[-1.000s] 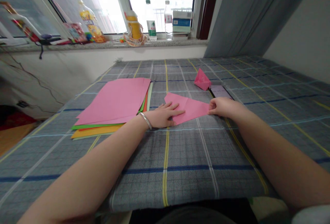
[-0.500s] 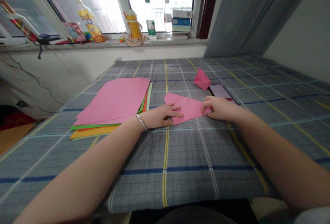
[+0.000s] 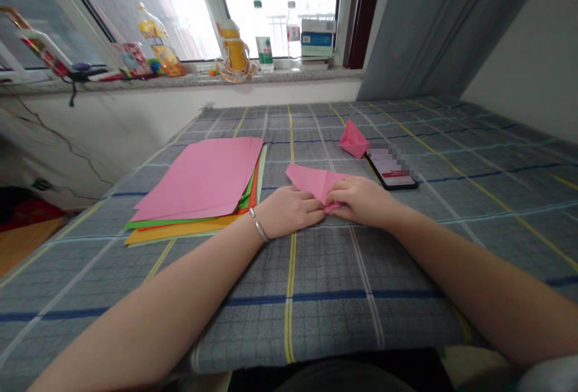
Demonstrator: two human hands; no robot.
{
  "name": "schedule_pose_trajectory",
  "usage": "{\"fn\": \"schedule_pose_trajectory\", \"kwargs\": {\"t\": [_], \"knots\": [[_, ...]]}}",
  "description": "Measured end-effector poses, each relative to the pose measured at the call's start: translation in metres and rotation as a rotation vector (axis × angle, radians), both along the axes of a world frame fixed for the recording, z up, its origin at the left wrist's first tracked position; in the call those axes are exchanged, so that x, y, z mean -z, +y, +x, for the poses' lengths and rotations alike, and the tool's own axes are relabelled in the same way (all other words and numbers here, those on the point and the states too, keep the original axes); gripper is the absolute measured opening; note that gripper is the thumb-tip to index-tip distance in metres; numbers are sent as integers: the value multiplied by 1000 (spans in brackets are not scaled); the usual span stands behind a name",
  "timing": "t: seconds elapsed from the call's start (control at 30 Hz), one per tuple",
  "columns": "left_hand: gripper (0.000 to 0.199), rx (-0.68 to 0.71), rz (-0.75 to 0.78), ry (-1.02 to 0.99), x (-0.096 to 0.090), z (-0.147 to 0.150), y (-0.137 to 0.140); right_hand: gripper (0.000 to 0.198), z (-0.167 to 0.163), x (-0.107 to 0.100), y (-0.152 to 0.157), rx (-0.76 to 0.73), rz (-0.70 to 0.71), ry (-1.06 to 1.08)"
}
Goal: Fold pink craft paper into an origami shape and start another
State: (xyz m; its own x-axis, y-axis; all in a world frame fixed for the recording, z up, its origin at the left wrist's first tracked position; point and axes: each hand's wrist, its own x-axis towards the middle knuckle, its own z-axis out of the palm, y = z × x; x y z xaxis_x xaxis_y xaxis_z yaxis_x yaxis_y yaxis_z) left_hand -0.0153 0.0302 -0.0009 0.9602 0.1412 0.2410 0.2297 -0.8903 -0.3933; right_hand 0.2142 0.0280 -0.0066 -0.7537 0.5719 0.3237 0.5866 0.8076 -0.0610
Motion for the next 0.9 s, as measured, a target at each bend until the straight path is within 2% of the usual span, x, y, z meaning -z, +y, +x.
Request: {"fn": "schedule_pose_trajectory", "kwargs": {"t": [0.2, 0.37, 0.47, 0.7, 0.9], "knots": [[16, -158, -26, -142, 8, 1, 4, 12, -6, 0, -1, 55, 113, 55], [16, -297, -204, -437, 11, 5, 3, 10, -11, -2, -2, 96, 150, 133], [13, -335, -299, -571, 11, 12, -1, 9, -12, -4, -4, 109, 149, 226], [17, -304, -239, -542, 5, 15, -5, 12, -14, -2, -3, 72, 88, 381], [17, -291, -229, -536, 4, 14, -4, 10, -12, -1, 2, 61, 39, 410]]}}
